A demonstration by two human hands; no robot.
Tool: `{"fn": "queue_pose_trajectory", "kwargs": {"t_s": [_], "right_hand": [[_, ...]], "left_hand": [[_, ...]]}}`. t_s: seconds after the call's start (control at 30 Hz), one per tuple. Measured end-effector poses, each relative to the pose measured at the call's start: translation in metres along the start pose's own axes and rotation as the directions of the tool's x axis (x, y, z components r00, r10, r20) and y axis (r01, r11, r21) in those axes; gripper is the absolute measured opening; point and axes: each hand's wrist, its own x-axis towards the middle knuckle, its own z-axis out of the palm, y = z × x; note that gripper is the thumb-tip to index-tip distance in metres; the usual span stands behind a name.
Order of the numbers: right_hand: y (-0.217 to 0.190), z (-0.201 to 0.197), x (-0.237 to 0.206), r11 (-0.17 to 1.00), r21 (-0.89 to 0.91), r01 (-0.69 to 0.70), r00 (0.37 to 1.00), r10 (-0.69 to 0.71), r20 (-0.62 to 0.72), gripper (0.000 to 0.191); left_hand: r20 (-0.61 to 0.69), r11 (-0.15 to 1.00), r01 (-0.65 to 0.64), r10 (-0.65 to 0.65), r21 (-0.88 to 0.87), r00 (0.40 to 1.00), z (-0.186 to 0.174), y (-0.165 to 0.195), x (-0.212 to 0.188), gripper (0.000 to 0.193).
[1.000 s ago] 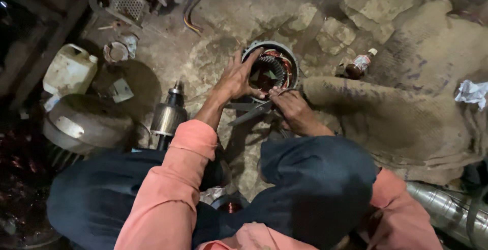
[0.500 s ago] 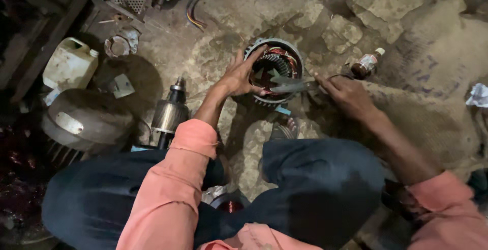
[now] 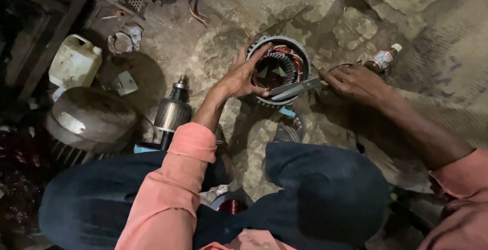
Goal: The person sits on the floor and uses pliers to cut and pull copper windings from a motor stator. The person repeatedly cuts sections of the winding and removes them by hand, placing the removed copper pieces on the floor.
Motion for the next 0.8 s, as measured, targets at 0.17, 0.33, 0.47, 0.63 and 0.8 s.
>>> {"fn": "queue_pose_trajectory", "kwargs": {"t_s": [0.17, 0.33, 0.47, 0.63, 0.8], "right_hand": [[0.001, -0.001, 0.003, 1.000, -0.007, 0.014, 1.000, -0.014, -0.016, 0.057], [0.002, -0.006, 0.006, 1.000, 0.010, 0.015, 0.996, -0.016, 0.084, 0.055], [0.005, -0.008, 0.012, 0.998, 0.009, 0.059, 0.995, -0.060, 0.076, 0.054], [0.012, -0.004, 0.017, 0.980, -0.096, 0.176, 0.984, -0.172, 0.050, 0.053], [0.020, -0.003, 0.023, 0.945, -0.174, 0.277, 0.958, -0.259, 0.121, 0.061]], "left_hand": [[0.029, 0.999, 0.049, -0.049, 0.015, 0.998, -0.001, 0.002, 0.000, 0.134], [0.047, 0.998, 0.055, -0.056, 0.009, 0.997, -0.001, 0.003, 0.000, 0.134], [0.044, 0.998, 0.055, -0.056, 0.017, 0.997, -0.001, 0.003, 0.001, 0.134], [0.077, 0.997, 0.076, -0.077, 0.020, 0.994, -0.002, 0.002, 0.001, 0.135], [0.084, 0.998, 0.056, -0.054, -0.027, 0.995, -0.003, 0.000, 0.001, 0.135]]}}
